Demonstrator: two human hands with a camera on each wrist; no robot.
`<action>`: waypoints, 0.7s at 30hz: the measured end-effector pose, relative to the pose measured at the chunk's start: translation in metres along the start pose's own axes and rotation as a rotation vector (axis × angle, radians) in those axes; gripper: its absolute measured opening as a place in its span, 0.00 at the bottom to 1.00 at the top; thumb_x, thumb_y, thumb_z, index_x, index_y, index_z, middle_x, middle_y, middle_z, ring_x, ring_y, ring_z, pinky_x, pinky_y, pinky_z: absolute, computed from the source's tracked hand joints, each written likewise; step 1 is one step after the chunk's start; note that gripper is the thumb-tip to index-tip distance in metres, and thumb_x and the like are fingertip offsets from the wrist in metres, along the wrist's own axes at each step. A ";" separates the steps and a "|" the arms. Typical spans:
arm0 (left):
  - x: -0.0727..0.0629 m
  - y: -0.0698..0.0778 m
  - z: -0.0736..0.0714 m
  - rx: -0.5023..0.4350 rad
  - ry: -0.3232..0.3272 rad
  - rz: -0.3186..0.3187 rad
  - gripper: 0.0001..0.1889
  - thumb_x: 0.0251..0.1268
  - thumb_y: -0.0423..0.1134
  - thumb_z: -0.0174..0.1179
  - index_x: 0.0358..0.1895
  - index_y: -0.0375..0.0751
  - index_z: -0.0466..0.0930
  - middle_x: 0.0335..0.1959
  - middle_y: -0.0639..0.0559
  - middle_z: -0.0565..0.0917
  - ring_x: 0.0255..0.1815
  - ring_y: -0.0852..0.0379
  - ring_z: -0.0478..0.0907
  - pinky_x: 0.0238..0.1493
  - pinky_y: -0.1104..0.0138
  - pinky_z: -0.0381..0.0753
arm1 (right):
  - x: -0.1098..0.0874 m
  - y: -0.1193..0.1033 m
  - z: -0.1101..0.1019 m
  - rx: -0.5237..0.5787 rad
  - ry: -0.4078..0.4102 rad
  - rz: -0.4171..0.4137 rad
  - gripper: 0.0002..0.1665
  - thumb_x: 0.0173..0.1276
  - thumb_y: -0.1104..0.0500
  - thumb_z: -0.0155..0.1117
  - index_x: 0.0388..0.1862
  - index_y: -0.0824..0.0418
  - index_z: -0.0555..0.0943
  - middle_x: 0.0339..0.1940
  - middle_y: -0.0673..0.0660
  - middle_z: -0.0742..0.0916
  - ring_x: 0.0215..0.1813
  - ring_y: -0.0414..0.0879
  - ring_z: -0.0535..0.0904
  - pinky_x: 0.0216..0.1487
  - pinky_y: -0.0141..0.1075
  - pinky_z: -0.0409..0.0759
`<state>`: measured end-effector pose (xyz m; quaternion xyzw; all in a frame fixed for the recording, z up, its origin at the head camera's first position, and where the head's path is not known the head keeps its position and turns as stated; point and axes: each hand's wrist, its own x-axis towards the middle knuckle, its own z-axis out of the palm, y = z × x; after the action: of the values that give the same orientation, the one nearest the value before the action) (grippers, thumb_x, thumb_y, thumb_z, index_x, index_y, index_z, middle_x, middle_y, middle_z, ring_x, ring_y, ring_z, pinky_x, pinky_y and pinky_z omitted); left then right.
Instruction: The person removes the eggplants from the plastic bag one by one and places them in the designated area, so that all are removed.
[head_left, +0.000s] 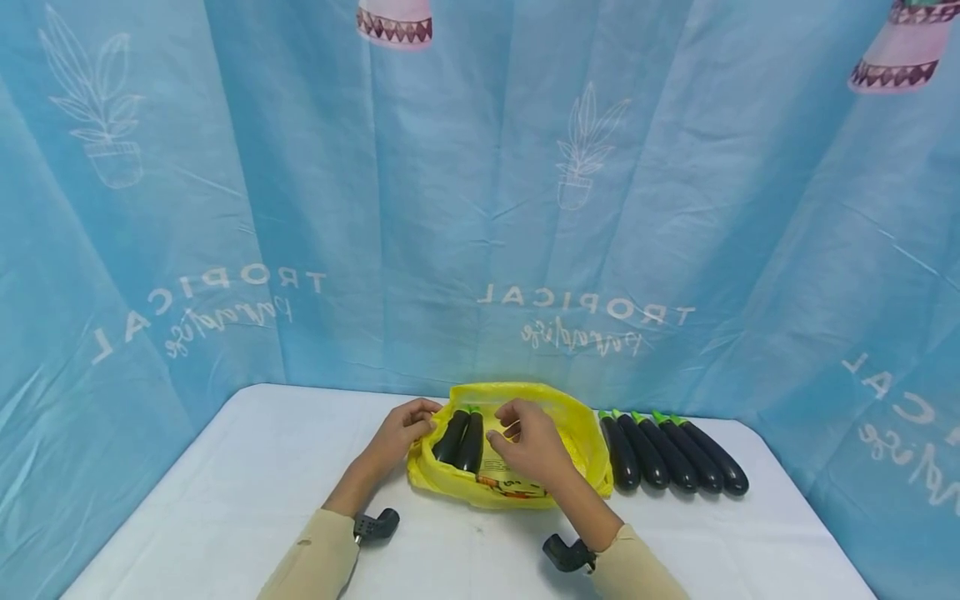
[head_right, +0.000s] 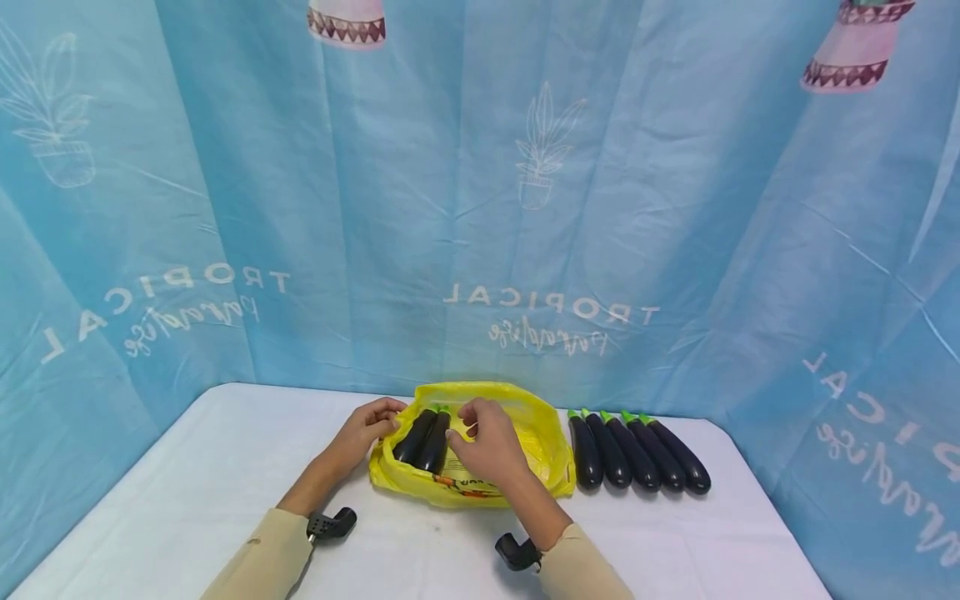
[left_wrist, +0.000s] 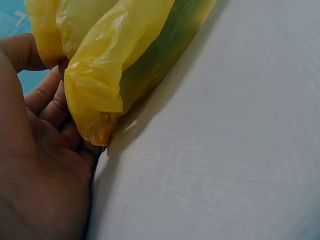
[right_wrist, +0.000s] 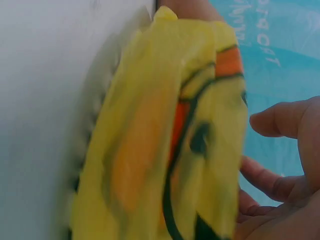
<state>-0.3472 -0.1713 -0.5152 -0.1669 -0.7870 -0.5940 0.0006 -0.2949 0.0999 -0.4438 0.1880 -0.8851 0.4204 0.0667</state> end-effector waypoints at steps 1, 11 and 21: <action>0.000 0.000 0.000 0.001 -0.001 -0.001 0.16 0.76 0.33 0.56 0.62 0.35 0.81 0.42 0.46 0.82 0.41 0.54 0.78 0.45 0.68 0.79 | 0.001 -0.001 0.003 -0.003 -0.007 0.011 0.15 0.72 0.56 0.71 0.54 0.59 0.82 0.51 0.61 0.84 0.47 0.50 0.84 0.52 0.46 0.85; 0.001 0.000 0.001 0.008 -0.005 -0.007 0.16 0.75 0.34 0.56 0.62 0.37 0.81 0.43 0.46 0.83 0.42 0.54 0.79 0.46 0.68 0.79 | 0.006 -0.008 0.019 -0.037 -0.001 0.065 0.23 0.71 0.54 0.74 0.61 0.59 0.83 0.55 0.62 0.83 0.48 0.51 0.82 0.49 0.47 0.86; 0.000 0.001 -0.001 0.006 -0.003 -0.017 0.16 0.76 0.34 0.56 0.62 0.36 0.81 0.42 0.46 0.84 0.42 0.54 0.79 0.46 0.68 0.80 | 0.011 -0.005 0.033 -0.069 -0.003 0.075 0.26 0.69 0.49 0.77 0.60 0.61 0.84 0.56 0.64 0.82 0.49 0.55 0.83 0.47 0.47 0.86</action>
<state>-0.3468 -0.1717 -0.5145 -0.1611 -0.7900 -0.5916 -0.0053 -0.3019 0.0686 -0.4575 0.1529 -0.9056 0.3916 0.0559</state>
